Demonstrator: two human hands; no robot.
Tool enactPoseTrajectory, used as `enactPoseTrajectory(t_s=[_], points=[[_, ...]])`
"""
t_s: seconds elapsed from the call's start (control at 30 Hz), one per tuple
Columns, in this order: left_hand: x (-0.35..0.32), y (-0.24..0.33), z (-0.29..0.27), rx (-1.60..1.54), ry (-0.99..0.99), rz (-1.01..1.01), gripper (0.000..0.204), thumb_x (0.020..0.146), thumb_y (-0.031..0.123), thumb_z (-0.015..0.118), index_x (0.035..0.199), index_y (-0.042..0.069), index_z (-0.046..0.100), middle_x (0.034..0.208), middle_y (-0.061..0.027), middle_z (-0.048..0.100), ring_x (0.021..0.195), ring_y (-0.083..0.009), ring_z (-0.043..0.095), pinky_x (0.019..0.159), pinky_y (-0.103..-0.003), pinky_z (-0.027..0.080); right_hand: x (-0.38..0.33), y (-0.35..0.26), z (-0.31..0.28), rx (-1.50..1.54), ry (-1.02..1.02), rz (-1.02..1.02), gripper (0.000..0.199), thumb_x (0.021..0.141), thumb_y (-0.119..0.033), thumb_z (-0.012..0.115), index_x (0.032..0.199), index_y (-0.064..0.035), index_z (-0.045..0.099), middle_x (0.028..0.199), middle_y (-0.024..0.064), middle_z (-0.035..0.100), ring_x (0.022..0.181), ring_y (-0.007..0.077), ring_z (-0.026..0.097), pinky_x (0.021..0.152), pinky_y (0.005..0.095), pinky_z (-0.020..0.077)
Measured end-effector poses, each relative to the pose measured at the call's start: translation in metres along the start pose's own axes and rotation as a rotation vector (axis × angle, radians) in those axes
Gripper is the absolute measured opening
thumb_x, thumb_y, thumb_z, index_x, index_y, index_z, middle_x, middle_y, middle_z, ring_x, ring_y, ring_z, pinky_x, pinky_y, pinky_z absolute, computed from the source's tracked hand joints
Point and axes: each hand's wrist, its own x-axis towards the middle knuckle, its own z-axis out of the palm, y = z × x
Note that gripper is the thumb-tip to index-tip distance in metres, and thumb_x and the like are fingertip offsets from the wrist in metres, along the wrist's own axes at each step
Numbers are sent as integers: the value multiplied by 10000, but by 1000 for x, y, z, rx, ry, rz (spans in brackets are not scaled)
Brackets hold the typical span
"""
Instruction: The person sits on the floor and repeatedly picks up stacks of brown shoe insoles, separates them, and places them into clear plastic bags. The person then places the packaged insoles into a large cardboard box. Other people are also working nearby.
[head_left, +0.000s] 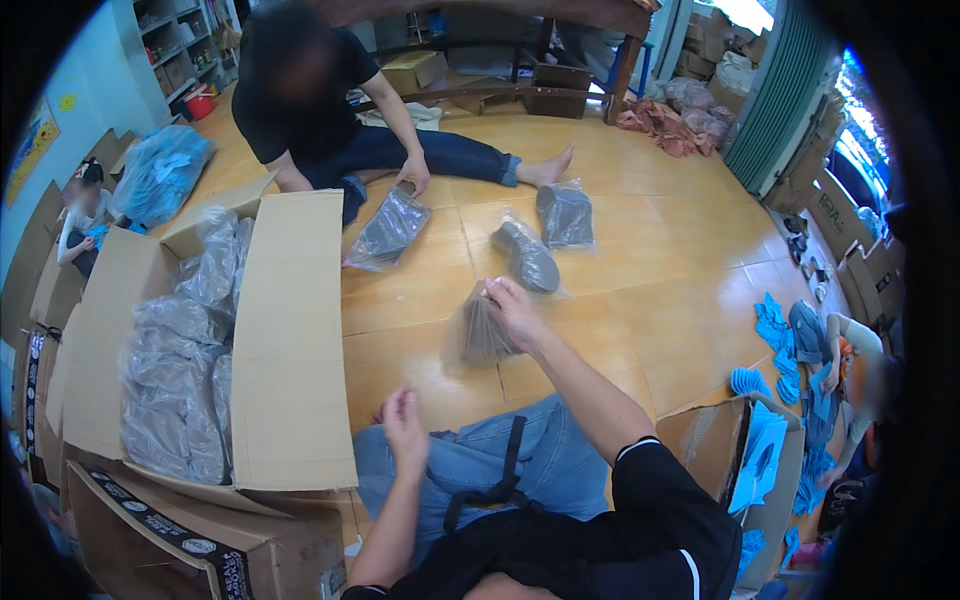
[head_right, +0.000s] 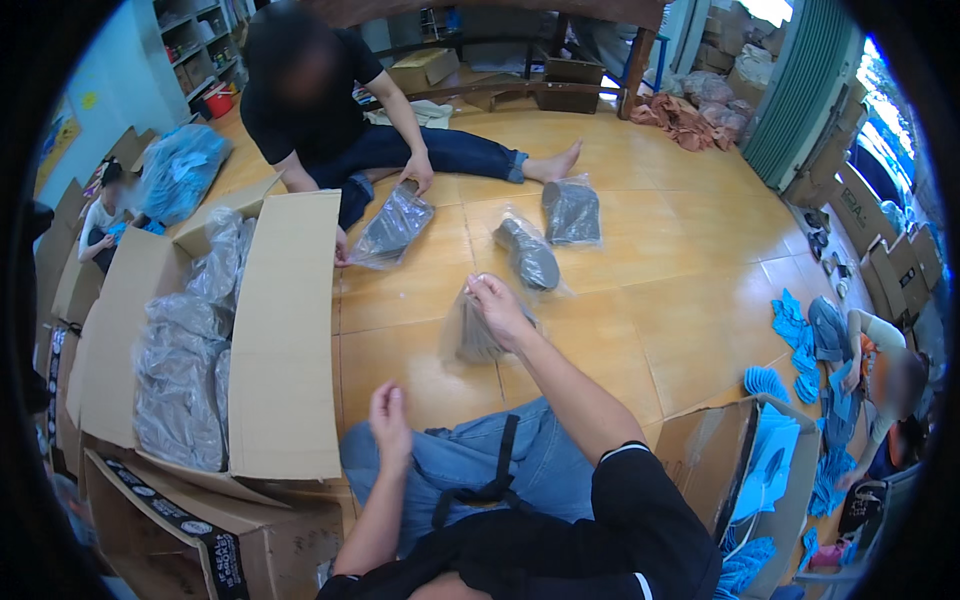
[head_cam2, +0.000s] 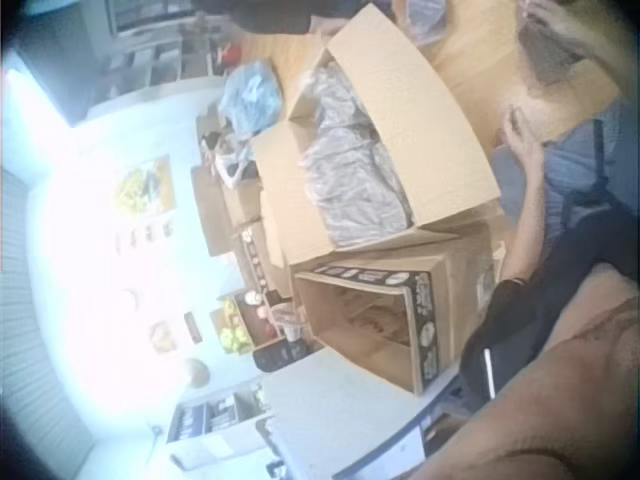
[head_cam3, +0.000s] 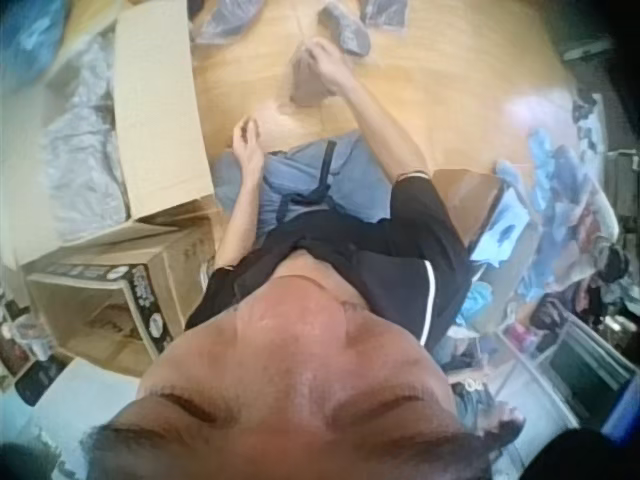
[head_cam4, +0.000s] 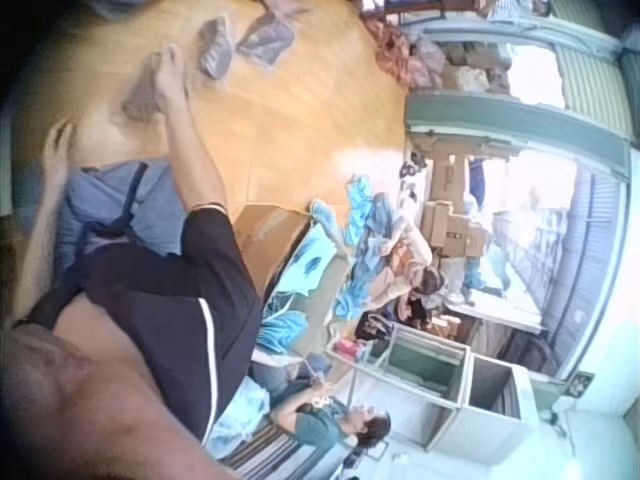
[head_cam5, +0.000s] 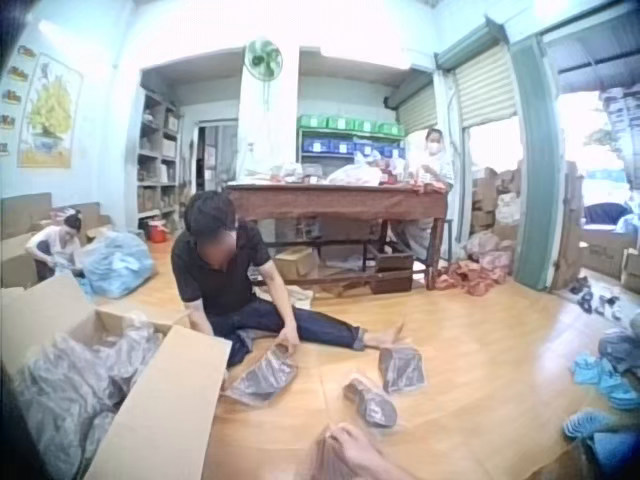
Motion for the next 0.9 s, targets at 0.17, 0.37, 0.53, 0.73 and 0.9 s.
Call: enactPoseTrajectory(t_s=[0.17, 0.37, 0.53, 0.73, 0.9], points=[[-56, -21, 64, -431, -110, -734, 847, 899, 600, 531, 1497, 98, 202, 1499, -192, 257, 1356, -326, 310, 1061, -450, 355, -77, -63, 19, 388, -125, -16, 174, 1006, -295, 513, 939, -138, 548, 1048, 11, 578, 1107, 156, 513, 992, 460, 400], [-50, 21, 92, -1490, -621, -622, 993, 808, 793, 448, 1517, 138, 214, 1533, -130, 274, 1401, -313, 266, 1135, -491, 253, -167, -124, 52, 743, -423, -226, 295, 1030, -346, 411, 1022, -122, 602, 1362, 167, 483, 1389, 340, 322, 1126, 583, 289], [20, 85, 122, -1211, -297, -97, 913, 829, 804, 377, 1463, 149, 346, 1462, -60, 394, 1333, -268, 370, 1112, -434, 304, -211, -138, 51, 740, -265, -286, 386, 1018, -361, 441, 1173, -29, 559, 1330, 147, 528, 1351, 326, 396, 1113, 547, 338], [46, 119, 146, -1431, -453, -150, 820, 868, 741, 408, 1408, 124, 421, 1366, -82, 495, 1237, -270, 478, 1040, -405, 403, -223, -98, 23, 152, -172, -625, 484, 991, -353, 481, 1319, 2, 497, 1374, 187, 484, 1319, 376, 426, 1090, 493, 372], [43, 124, 129, -1390, -615, -27, 799, 877, 717, 431, 1400, 113, 430, 1343, -94, 515, 1219, -275, 496, 1022, -412, 421, -193, -80, 14, -1276, -58, -1021, 547, 900, -309, 612, 1373, -60, 495, 1427, 255, 407, 1341, 428, 377, 1093, 540, 310]])
